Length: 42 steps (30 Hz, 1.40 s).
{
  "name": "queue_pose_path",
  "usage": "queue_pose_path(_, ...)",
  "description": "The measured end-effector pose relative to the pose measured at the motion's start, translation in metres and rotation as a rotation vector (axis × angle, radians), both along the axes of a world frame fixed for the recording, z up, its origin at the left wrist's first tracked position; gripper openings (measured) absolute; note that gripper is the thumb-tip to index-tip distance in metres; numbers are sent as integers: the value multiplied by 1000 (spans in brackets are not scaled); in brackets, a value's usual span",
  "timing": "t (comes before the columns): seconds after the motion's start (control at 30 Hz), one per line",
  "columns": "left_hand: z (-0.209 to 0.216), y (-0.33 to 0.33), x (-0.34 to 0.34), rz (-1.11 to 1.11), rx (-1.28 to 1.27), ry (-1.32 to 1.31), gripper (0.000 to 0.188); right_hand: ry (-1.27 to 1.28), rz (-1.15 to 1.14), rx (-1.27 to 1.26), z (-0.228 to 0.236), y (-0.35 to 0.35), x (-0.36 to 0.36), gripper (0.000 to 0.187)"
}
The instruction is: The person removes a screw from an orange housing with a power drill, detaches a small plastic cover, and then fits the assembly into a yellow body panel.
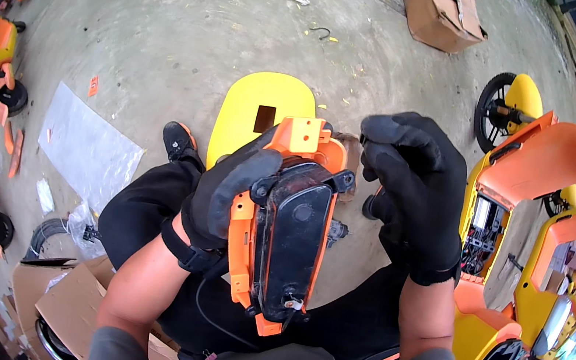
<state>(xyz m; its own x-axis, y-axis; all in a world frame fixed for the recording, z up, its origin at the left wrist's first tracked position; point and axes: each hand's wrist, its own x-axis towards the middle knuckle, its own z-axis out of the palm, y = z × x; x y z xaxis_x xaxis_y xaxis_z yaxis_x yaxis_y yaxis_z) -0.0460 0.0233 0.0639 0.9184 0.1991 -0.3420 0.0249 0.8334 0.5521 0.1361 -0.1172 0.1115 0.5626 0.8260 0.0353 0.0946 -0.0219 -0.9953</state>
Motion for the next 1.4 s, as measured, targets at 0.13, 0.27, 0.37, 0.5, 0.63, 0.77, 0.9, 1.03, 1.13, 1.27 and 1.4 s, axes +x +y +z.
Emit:
queue_pose_path(0.13, -12, 3, -2, -25, -195, -137, 90, 39, 1, -73, 12, 3, 0, 25)
queue_pose_path(0.27, -29, 1, -14, 54, -356, -147, 91, 39, 47, -110, 15, -1, 1, 25)
queue_pose_path(0.37, -21, -2, -12, 88, -329, -109, 84, -32, 76, -65, 12, -4, 2, 24)
queue_pose_path(0.5, -15, -5, -10, 59, 2, 55, 73, -246, 122, -12, 8, -5, 9, 21)
queue_pose_path(0.63, -6, -8, -7, 68, -167, 81, 69, -349, 56, -7, 12, -4, 2, 19)
queue_pose_path(0.77, -24, -3, -16, 13, 183, 125, 69, -572, 95, 9, 7, -3, 6, 16)
queue_pose_path(0.9, -33, -2, -22, 9, 372, 143, 69, -709, 119, -6, 18, 1, 4, 14)
queue_pose_path(1.03, -36, -4, -24, 20, 423, 60, 69, -538, 101, 11, 15, 4, 7, 12)
queue_pose_path(1.13, -35, -3, -25, 35, 456, 39, 63, -470, 84, -52, 34, 3, -4, 11)
queue_pose_path(1.27, -29, -9, -22, 114, 342, 116, 46, -271, 34, -24, 26, 3, -7, 12)
queue_pose_path(1.4, -28, -8, -21, 110, 302, -13, 46, -184, 54, 3, 11, 4, 0, 12)
